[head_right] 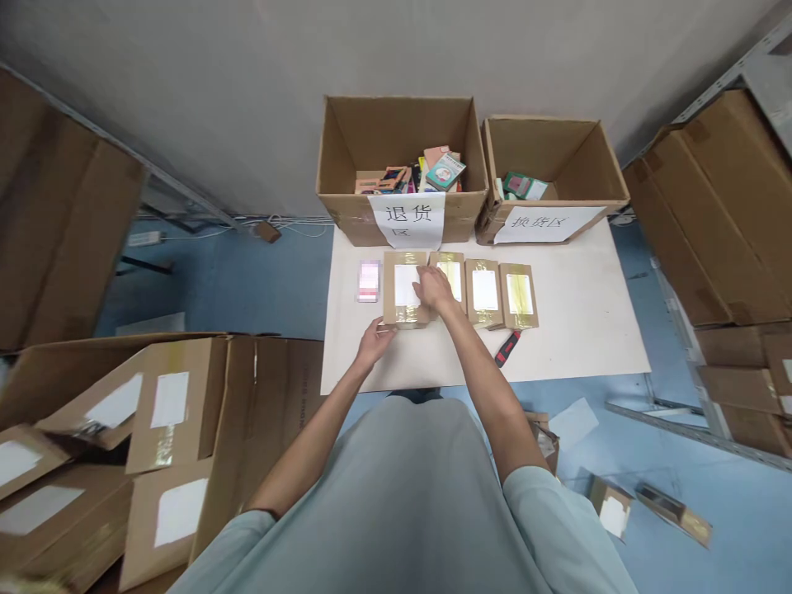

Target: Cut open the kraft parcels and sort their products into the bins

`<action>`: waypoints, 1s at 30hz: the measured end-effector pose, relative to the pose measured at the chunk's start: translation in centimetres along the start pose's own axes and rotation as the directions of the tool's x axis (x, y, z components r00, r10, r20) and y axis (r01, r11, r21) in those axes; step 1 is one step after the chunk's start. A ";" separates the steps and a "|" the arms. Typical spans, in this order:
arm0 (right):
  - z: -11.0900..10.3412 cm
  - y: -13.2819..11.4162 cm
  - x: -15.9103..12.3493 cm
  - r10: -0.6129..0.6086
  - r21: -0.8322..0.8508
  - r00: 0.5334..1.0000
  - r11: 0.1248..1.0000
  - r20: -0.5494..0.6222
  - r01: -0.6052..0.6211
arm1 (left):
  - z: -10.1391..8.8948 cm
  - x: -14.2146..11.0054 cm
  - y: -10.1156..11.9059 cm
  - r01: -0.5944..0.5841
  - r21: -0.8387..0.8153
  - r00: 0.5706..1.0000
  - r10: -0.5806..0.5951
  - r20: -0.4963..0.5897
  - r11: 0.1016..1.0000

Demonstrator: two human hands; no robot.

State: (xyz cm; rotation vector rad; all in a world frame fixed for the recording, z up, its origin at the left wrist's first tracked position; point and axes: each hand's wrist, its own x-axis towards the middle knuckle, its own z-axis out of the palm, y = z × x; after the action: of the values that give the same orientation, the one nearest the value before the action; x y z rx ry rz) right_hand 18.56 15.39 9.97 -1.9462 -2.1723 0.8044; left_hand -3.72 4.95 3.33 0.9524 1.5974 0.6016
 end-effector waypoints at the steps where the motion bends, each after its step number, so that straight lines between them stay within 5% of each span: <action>1: 0.4 1.0 -1.4 0.006 0.008 0.999 1.000 -0.043 -0.005 | -0.5 0.9 0.2 -0.005 0.036 1.000 0.004 0.007 0.999; 3: 1.3 3.6 -5.2 0.110 0.020 0.974 0.994 -0.197 -0.108 | -1.3 2.7 0.4 -0.013 0.085 1.000 0.013 0.001 0.996; 6: 2.8 8.0 -11.6 0.404 0.067 0.834 0.909 -0.376 -0.411 | -1.8 4.5 0.6 -0.031 0.044 1.000 0.031 -0.001 0.999; 8: 3.7 10.8 -15.3 0.562 0.114 0.728 0.816 -0.393 -0.567 | -1.5 5.1 0.8 -0.040 -0.032 0.998 0.042 0.036 0.999; 10: 4.6 13.0 -17.6 0.627 0.143 0.685 0.768 -0.372 -0.625 | -1.0 5.1 1.0 -0.055 -0.084 0.994 0.062 0.085 0.995; 20: 7.8 17.7 -16.2 0.583 0.202 0.712 0.810 -0.392 -0.551 | 1.2 4.5 2.8 -0.061 -0.063 0.995 0.066 0.071 0.996; 30: 0.9 31.5 -12.8 0.560 0.225 0.730 0.827 -0.391 -0.515 | 14.0 8.8 7.9 -0.141 0.039 0.988 0.138 0.064 0.989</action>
State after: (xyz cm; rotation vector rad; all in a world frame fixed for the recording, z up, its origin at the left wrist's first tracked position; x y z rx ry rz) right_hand 48.38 4.01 -1.79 -2.4441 -1.2871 0.4381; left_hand 11.42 15.09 1.42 1.1120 1.5032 0.6297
